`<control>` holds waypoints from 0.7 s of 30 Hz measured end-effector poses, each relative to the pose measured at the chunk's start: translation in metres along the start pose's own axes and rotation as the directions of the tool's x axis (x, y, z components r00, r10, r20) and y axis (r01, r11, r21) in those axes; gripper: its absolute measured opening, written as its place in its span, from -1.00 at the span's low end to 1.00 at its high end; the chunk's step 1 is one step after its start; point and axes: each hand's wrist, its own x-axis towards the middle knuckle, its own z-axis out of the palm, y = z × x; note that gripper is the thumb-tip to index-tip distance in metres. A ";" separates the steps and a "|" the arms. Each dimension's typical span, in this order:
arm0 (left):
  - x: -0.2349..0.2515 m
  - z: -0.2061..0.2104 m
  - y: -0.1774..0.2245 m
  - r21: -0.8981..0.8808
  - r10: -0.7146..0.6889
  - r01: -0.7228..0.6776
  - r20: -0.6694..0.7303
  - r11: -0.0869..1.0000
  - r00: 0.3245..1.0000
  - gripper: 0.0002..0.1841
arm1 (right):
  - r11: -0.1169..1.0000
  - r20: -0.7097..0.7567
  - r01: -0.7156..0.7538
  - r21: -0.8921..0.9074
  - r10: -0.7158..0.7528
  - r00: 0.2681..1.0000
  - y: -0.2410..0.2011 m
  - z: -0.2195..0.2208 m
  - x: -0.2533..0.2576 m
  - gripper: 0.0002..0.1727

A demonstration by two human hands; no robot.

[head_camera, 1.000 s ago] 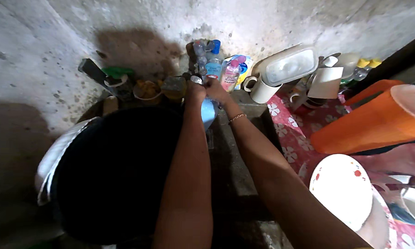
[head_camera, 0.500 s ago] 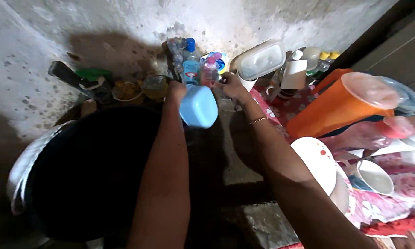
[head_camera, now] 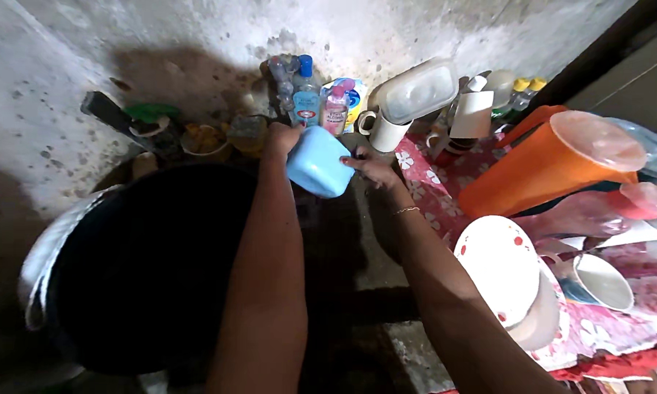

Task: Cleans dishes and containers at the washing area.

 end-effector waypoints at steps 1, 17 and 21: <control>-0.001 0.001 0.000 0.019 -0.020 0.020 0.007 1.000 1.000 -0.30 | 0.986 -0.021 0.075 -0.147 -0.079 0.997 -0.008 0.006 0.000 -0.68; -0.002 -0.004 -0.003 0.229 0.266 -0.210 -0.249 0.951 0.931 -0.46 | 0.988 -0.240 -0.142 0.057 0.152 0.959 0.012 0.048 -0.024 -0.51; -0.005 -0.004 -0.002 0.245 0.300 -0.232 -0.292 0.941 0.908 -0.47 | 0.902 -0.094 -0.356 0.243 0.387 0.917 0.000 0.060 -0.032 -0.39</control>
